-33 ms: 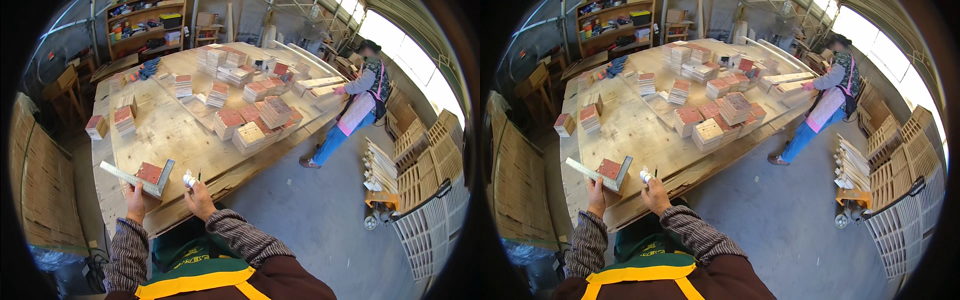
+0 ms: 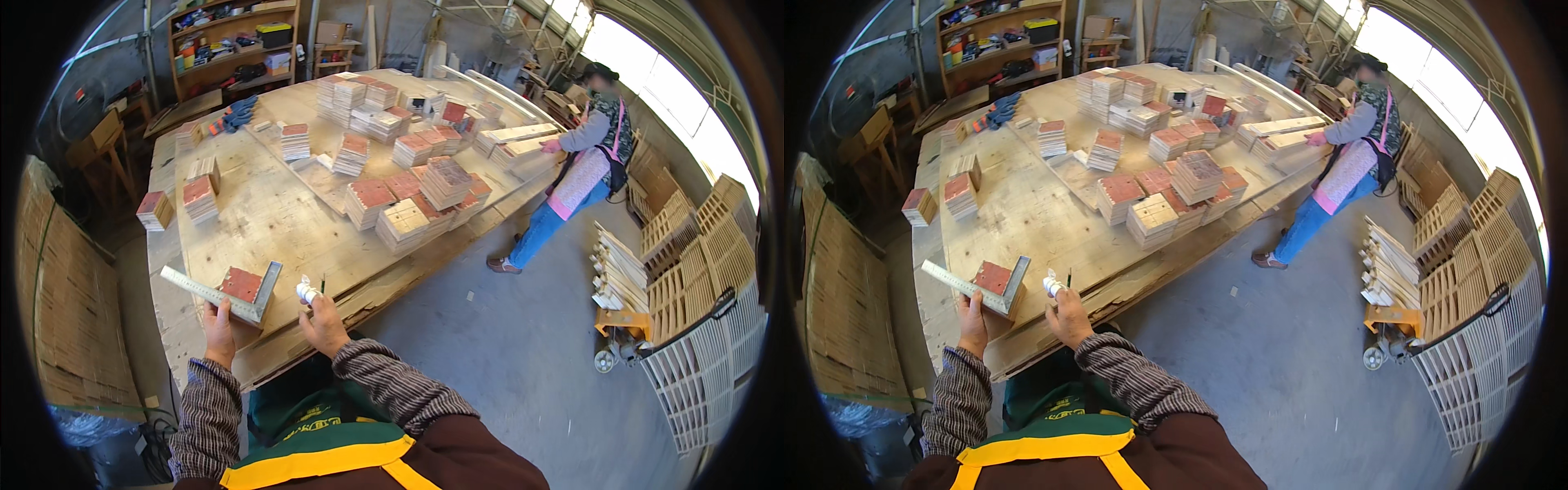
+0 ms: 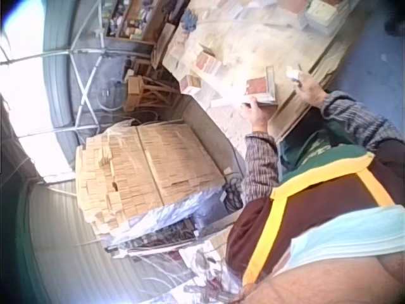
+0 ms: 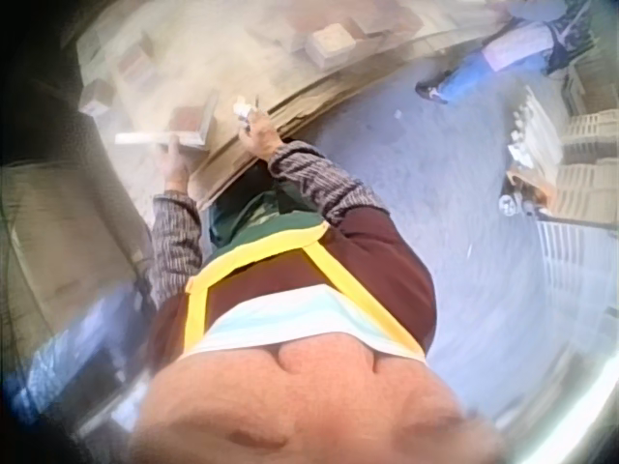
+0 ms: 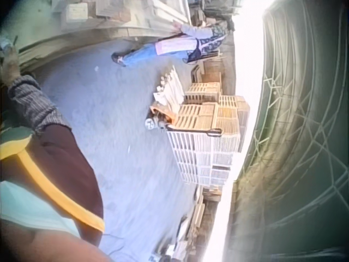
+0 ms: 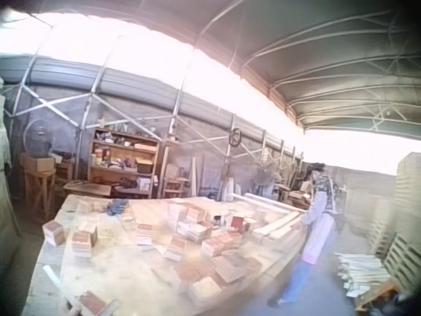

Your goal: The person repeatedly picks up small rectangular wooden blocks, places a metal square ruler on them, and marks lines with a white marker. The person then sets the marked blocks aside on the table. This cycle is repeated for multiple blocks.

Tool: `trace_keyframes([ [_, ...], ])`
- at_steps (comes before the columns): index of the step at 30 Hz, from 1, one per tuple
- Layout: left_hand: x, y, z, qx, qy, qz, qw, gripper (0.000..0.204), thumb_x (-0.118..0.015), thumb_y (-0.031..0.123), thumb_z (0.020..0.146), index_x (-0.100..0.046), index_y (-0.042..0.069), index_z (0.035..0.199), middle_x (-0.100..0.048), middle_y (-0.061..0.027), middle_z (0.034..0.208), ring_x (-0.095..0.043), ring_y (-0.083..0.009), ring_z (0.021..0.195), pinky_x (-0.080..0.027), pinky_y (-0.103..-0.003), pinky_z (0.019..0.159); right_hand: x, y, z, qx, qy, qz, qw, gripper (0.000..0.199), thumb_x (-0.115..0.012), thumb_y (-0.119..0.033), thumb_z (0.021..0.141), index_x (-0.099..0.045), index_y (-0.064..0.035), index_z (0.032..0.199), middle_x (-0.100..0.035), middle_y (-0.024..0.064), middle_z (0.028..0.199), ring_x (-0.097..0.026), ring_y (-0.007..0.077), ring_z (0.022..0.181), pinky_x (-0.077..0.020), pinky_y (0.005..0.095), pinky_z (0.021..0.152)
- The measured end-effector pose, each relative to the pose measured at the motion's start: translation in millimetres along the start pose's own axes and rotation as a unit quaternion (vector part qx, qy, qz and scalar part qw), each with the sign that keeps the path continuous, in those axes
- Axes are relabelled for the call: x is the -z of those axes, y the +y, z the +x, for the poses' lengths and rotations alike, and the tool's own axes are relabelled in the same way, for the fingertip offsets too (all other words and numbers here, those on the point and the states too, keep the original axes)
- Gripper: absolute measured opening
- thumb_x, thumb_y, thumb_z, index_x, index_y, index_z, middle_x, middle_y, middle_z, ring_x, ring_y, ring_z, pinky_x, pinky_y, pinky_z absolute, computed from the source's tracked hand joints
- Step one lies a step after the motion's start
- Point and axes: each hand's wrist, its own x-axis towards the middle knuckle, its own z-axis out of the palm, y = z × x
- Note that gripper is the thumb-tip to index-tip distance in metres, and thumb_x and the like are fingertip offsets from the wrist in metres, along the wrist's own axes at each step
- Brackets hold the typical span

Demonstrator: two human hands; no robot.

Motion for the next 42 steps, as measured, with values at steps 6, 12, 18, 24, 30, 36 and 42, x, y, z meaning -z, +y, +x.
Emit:
trace_keyframes([
  [6, 4.9, -3.6, 3.5, 0.010, 0.004, 0.011, 1.000, 0.047, -0.058, 0.013, 0.095, -0.044, 0.001, 0.138, -0.054, -0.0063, 0.132, -0.051, -0.0190, 0.121, -0.038, -0.032, 0.107, -14.6, 27.6, 2.4, -0.041, -0.003, -0.073, 0.997, 0.024, -0.064, -0.003, 0.082, -0.055, 0.0009, 0.103, -0.056, 0.0223, 0.093, -0.054, 0.0396, 0.090, -0.0462, 0.0451, 0.079],
  [12, 10.8, -10.6, 6.6, -0.010, -0.009, 0.000, 1.000, 0.049, -0.056, 0.012, 0.097, -0.041, -0.001, 0.142, -0.051, -0.0074, 0.136, -0.049, -0.0195, 0.124, -0.036, -0.033, 0.108, -16.4, 28.7, -2.7, 0.023, 0.034, -0.058, 0.997, 0.021, -0.063, 0.000, 0.080, -0.053, 0.0025, 0.098, -0.056, 0.0232, 0.092, -0.053, 0.0401, 0.087, -0.0465, 0.0459, 0.077],
  [18, 13.6, -10.5, 7.2, -0.020, -0.010, 0.034, 0.999, 0.044, -0.056, 0.016, 0.097, -0.046, 0.000, 0.136, -0.054, -0.0072, 0.131, -0.050, -0.0188, 0.119, -0.037, -0.033, 0.106, 41.3, 16.0, 0.1, 0.073, 0.136, -0.048, 0.987, 0.030, -0.064, -0.002, 0.084, -0.053, 0.0085, 0.109, -0.058, 0.0223, 0.095, -0.056, 0.0380, 0.089, -0.0482, 0.0433, 0.079],
  [24, 15.9, -11.9, 8.1, -0.022, -0.025, 0.028, 0.999, 0.046, -0.058, 0.019, 0.097, -0.046, 0.000, 0.137, -0.054, -0.0070, 0.129, -0.051, -0.0189, 0.118, -0.038, -0.033, 0.105, 294.4, 67.3, 19.4, -0.056, 0.361, -0.212, 0.906, 0.022, -0.057, -0.014, 0.095, -0.056, 0.0012, 0.111, -0.061, 0.0128, 0.091, -0.062, 0.0256, 0.082, -0.0517, 0.0396, 0.075],
  [30, 13.6, -9.1, 8.9, -0.012, -0.015, 0.005, 1.000, 0.045, -0.058, 0.018, 0.097, -0.046, 0.000, 0.137, -0.054, -0.0065, 0.128, -0.052, -0.0183, 0.116, -0.039, -0.032, 0.103, 516.5, 60.3, 54.2, -0.161, 0.435, -0.445, 0.766, 0.019, -0.061, -0.018, 0.087, -0.062, 0.0007, 0.093, -0.066, 0.0197, 0.079, -0.065, 0.0357, 0.072, -0.0509, 0.0461, 0.066],
  [36, 6.8, -4.8, 5.7, -0.023, -0.019, -0.002, 1.000, 0.042, -0.059, 0.017, 0.097, -0.048, 0.001, 0.134, -0.056, -0.0062, 0.125, -0.053, -0.0174, 0.113, -0.040, -0.032, 0.102, 453.9, 78.0, 35.2, -0.129, 0.406, -0.311, 0.850, 0.025, -0.061, -0.020, 0.090, -0.063, -0.0004, 0.105, -0.068, 0.0189, 0.083, -0.068, 0.0324, 0.075, -0.0527, 0.0426, 0.067],
  [42, 13.3, -7.7, 8.2, -0.022, -0.030, -0.006, 0.999, 0.040, -0.059, 0.015, 0.097, -0.049, 0.001, 0.133, -0.057, -0.0062, 0.126, -0.054, -0.0171, 0.114, -0.041, -0.032, 0.103, 244.7, 84.2, -41.0, -0.189, 0.199, -0.170, 0.946, 0.028, -0.064, -0.013, 0.092, -0.064, -0.0035, 0.117, -0.069, 0.0098, 0.093, -0.066, 0.0154, 0.082, -0.0548, 0.0318, 0.074],
])
